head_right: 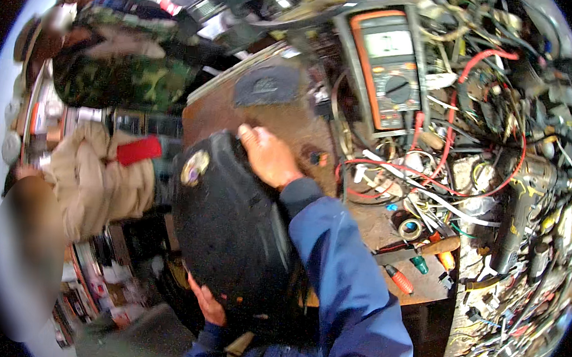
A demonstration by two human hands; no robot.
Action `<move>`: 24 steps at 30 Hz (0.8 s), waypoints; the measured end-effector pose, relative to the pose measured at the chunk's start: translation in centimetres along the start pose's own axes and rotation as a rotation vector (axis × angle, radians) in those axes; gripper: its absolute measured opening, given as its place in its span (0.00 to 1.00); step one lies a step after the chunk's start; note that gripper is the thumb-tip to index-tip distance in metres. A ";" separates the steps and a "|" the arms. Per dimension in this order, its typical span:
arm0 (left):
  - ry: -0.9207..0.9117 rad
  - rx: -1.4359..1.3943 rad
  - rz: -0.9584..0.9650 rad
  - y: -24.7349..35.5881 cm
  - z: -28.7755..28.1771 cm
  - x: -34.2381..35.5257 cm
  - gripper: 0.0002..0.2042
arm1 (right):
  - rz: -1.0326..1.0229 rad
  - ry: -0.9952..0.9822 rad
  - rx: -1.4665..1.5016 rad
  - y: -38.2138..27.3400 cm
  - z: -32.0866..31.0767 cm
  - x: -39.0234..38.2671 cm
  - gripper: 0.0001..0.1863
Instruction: The person repairs a black circular electronic device by connecting wires to a small component and testing the circuit with a multimeter. They use pliers to strip and adjust wires, then reassemble the device's casing and perform a final continuity check.
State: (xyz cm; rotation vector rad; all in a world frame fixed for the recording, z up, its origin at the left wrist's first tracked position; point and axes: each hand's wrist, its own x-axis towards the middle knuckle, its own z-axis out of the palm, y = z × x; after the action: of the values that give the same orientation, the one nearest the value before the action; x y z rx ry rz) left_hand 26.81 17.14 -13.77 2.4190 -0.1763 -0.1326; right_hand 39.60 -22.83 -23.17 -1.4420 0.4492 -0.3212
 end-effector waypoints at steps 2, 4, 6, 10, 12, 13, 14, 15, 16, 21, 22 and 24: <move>0.013 0.061 0.013 0.4 0.0 0.5 0.33 | -0.012 -0.042 0.018 -0.5 -0.5 0.0 0.32; -0.008 0.086 0.034 1.3 0.1 1.1 0.33 | 0.061 -0.084 0.024 -1.1 -1.2 0.1 0.34; 0.028 0.099 -0.014 0.7 0.0 0.8 0.33 | 0.220 -0.040 0.120 -3.2 -0.8 -0.5 0.34; 0.070 0.124 0.005 1.1 -0.2 0.7 0.36 | 0.181 -0.048 0.053 -0.1 -0.3 1.1 0.38; 0.055 0.161 0.000 0.6 -0.5 0.2 0.37 | 0.351 -0.021 0.121 -1.5 -0.5 0.6 0.41; 0.055 0.128 0.002 0.9 -0.4 0.3 0.37 | 0.355 -0.052 0.107 -0.5 -1.2 1.2 0.40; 0.059 0.102 0.003 1.1 -0.4 0.5 0.37 | 0.360 -0.087 0.099 -0.3 -0.9 1.7 0.38; 0.071 0.097 0.024 1.2 -0.3 0.6 0.37 | 0.337 -0.112 0.106 -0.1 -1.0 1.8 0.37; 0.070 0.094 0.019 1.1 -0.4 0.4 0.36 | 0.315 -0.143 0.112 -1.2 -0.4 1.5 0.36; 0.097 0.121 0.044 1.0 -0.4 0.4 0.34 | 0.431 -0.191 0.095 -5.2 0.7 0.7 0.35; 0.097 0.116 0.057 1.0 -0.4 0.5 0.34 | 0.414 -0.210 0.158 -4.6 0.4 0.7 0.35; 0.112 0.124 0.074 1.1 -0.4 0.6 0.33 | 0.373 -0.253 0.282 -3.3 0.0 0.8 0.35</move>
State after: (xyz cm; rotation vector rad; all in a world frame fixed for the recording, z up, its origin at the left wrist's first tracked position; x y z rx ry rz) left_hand 27.34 16.49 -12.77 2.5315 -0.2291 0.0489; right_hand 40.48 -23.58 -19.96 -1.0797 0.4371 0.0957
